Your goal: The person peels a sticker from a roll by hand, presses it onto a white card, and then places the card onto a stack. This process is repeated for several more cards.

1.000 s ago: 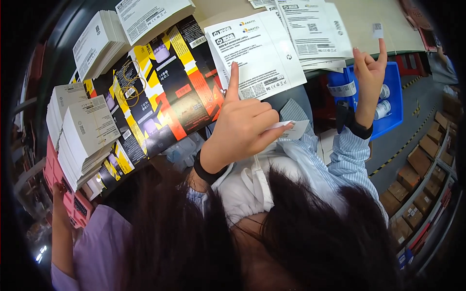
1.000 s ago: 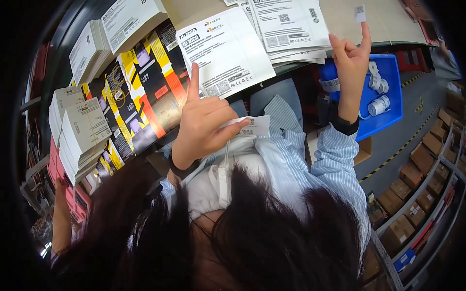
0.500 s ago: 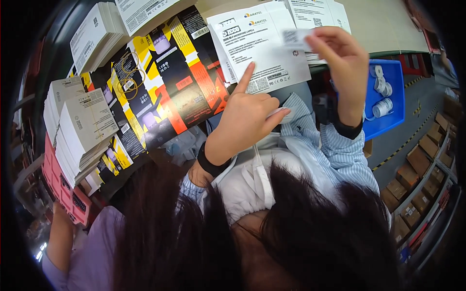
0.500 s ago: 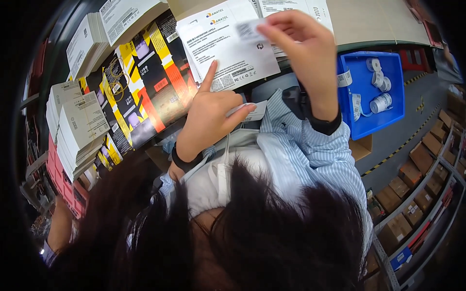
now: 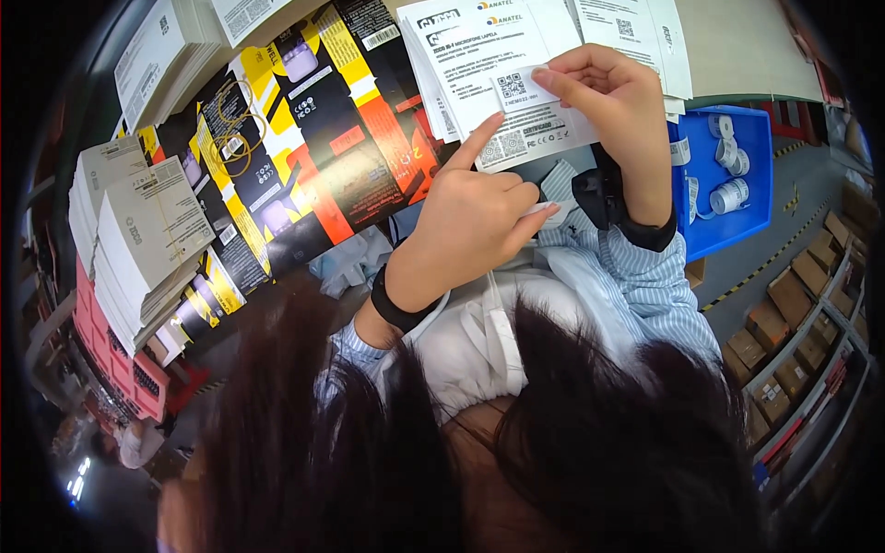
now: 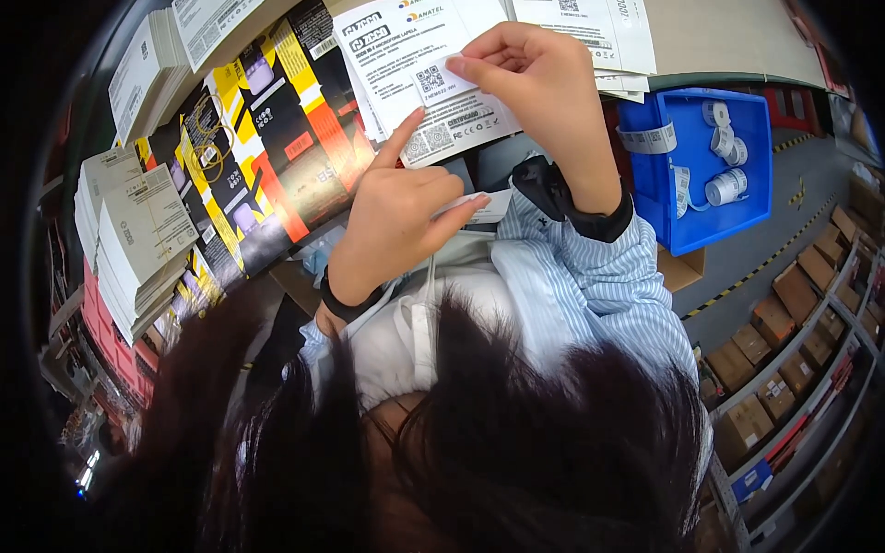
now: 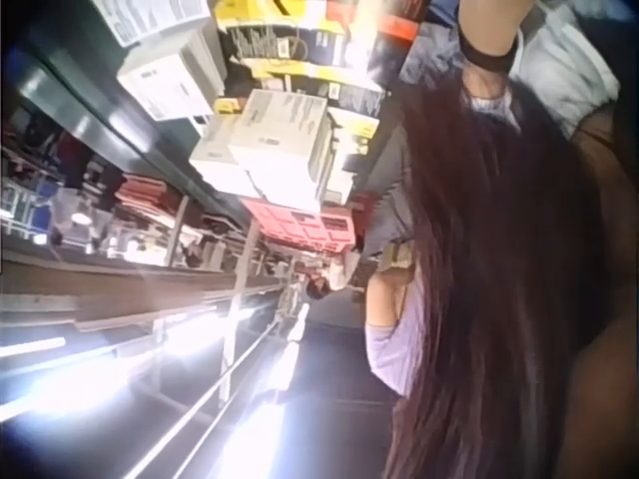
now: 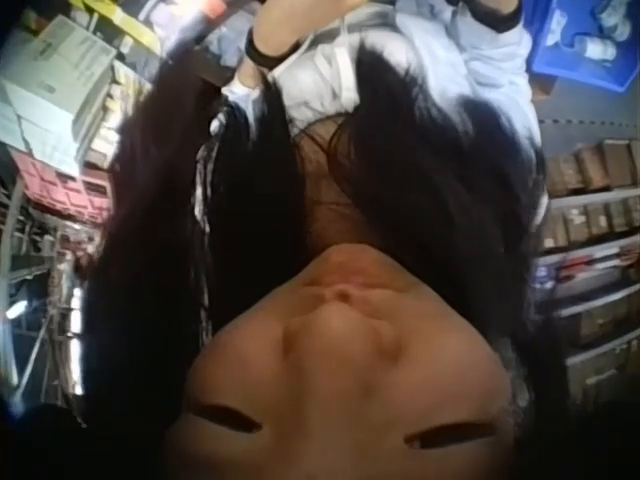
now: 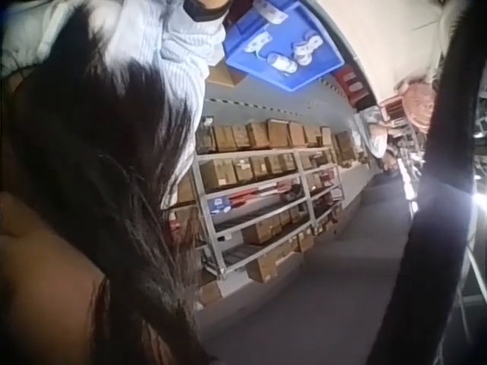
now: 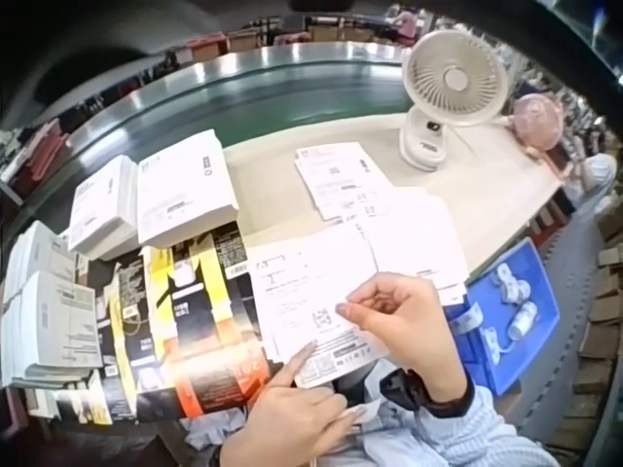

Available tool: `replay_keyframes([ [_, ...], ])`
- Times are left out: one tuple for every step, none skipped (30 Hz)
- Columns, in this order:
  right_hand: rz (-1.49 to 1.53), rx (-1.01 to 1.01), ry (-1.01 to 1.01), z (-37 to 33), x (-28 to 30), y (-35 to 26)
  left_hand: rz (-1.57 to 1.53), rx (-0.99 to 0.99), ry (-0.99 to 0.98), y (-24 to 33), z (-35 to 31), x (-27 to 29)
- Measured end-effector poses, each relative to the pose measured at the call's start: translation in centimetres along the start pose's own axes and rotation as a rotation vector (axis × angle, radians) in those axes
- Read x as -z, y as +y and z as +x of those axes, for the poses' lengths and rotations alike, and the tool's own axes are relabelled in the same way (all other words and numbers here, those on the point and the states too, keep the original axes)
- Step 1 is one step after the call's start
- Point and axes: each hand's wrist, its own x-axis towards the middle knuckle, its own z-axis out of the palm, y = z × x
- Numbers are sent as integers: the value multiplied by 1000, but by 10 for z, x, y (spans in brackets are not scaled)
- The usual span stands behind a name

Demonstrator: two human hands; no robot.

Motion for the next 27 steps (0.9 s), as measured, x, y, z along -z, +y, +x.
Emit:
replay_keyframes([
  [3, 6, 4, 0, -1, 1, -11, -7, 19, -2, -1, -1],
  [6, 11, 7, 0, -3, 2, -14, 0, 17, -2, -2, -2],
  [5, 7, 11, 0, -1, 3, -4, -4, 19, -2, -1, -2],
  [-9, -12, 20, -1, 0, 5, 6, -7, 22, -2, 0, -2],
  [-22, -30, 28, -1, 1, 7, 17, -10, 25, -1, 0, -2],
  [-36, -48, 35, -1, 2, 8, 14, -11, 22, 0, 1, -2],
  [-37, -51, 38, -2, 3, 9, 16, -11, 20, 0, 1, -2],
  [-49, -47, 37, -1, 3, 9, 19, -7, 20, 0, 1, -2],
  [-61, -42, 35, -1, 3, 10, 22, -3, 19, 0, 0, -2],
  [-73, -37, 35, 0, 3, 10, 21, -2, 17, -1, 0, -2],
  [-73, -40, 35, 0, 2, 11, 19, -3, 22, -1, 0, -3],
  [-67, -34, 33, 0, 2, 11, 18, -5, 27, -2, 0, -4],
  [-62, -28, 32, 0, 2, 11, 16, -8, 32, -2, 0, -4],
  [-57, -22, 31, -1, 2, 11, 15, -7, 30, -2, 0, -4],
  [-56, -23, 32, -1, 2, 11, 15, -6, 23, -1, 0, -3],
  [-54, -13, 29, -1, 2, 11, 15, -4, 16, -1, 1, -2],
  [-51, -3, 26, -1, 2, 11, 14, -3, 9, 0, 1, -2],
  [-48, 8, 24, -1, 1, 12, 14, -3, 7, 0, 1, -1],
  [-47, 7, 25, -1, 1, 12, 15, -5, 10, 0, 1, -2],
  [-59, 24, 24, -1, 1, 13, 16, -6, 12, 0, 1, -2],
  [-72, 42, 23, -1, 1, 14, 17, -8, 15, 0, 1, -2],
  [-84, 60, 23, -1, 1, 14, 16, -9, 13, -1, 1, -2],
  [-83, 59, 23, -1, 1, 14, 15, -8, 16, -1, 1, -2],
  [-93, 65, 34, -2, 0, 12, 14, -7, 18, 0, 1, -2],
  [-103, 70, 44, -2, -2, 10, 12, -7, 20, -1, 1, -2],
  [-113, 75, 56, -3, -4, 8, 13, -7, 19, -1, 1, -2],
  [-112, 75, 57, -4, -6, 6, 12, -5, 15, -1, 1, -2],
])
